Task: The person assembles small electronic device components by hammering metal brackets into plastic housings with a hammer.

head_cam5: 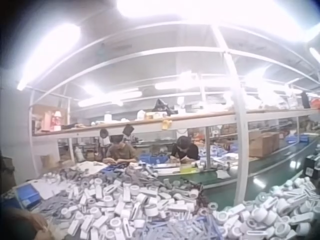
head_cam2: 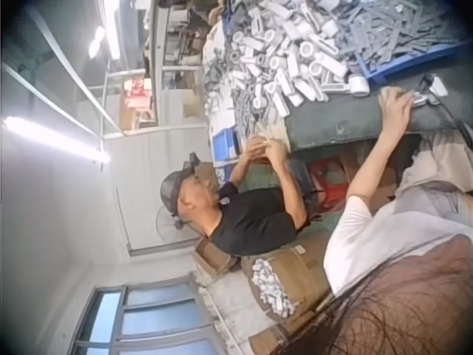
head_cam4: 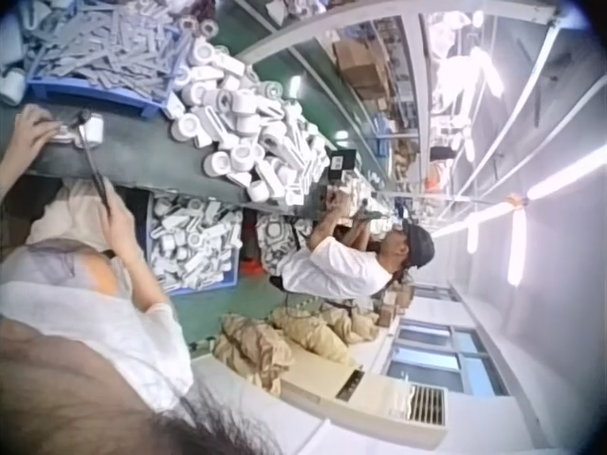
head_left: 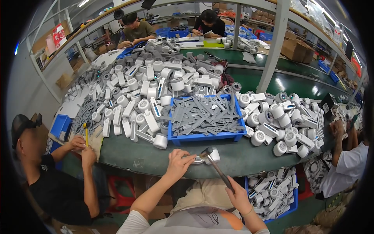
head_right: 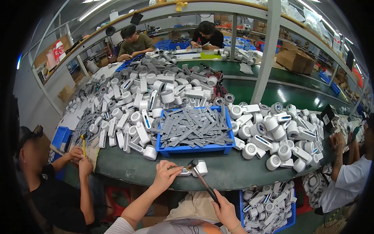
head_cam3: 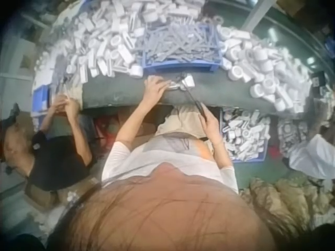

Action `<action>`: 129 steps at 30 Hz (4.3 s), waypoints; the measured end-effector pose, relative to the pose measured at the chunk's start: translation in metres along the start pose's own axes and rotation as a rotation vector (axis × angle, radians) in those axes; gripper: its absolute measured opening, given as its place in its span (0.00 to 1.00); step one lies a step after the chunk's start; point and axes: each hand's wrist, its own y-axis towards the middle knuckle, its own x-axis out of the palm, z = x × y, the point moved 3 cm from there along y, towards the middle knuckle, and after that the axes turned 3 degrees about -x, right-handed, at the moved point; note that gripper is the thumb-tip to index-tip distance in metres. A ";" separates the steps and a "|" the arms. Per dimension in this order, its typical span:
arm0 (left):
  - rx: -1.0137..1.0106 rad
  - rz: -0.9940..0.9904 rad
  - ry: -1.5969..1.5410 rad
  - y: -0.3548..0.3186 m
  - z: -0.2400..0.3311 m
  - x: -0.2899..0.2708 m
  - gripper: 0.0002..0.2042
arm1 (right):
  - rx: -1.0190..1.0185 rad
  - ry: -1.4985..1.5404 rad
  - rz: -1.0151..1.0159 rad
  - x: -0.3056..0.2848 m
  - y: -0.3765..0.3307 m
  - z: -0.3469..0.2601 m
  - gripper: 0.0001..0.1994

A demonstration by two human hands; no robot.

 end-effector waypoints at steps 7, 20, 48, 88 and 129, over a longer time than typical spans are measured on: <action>-0.293 -0.020 -0.392 -0.006 -0.014 0.013 0.09 | -0.167 -0.286 0.083 -0.009 0.003 -0.021 0.24; -0.276 0.023 -0.397 -0.011 -0.013 0.014 0.08 | -0.161 -0.365 -0.034 -0.006 0.005 -0.014 0.22; -0.224 0.006 -0.232 -0.026 -0.020 0.022 0.13 | -0.222 -0.403 -0.052 0.000 -0.004 -0.020 0.22; -0.267 -0.028 -0.295 -0.025 -0.033 0.031 0.13 | -0.232 -0.392 -0.004 0.012 -0.005 -0.021 0.23; -0.083 0.304 -0.182 0.144 -0.106 -0.042 0.10 | 0.007 0.104 0.298 -0.004 -0.016 0.025 0.22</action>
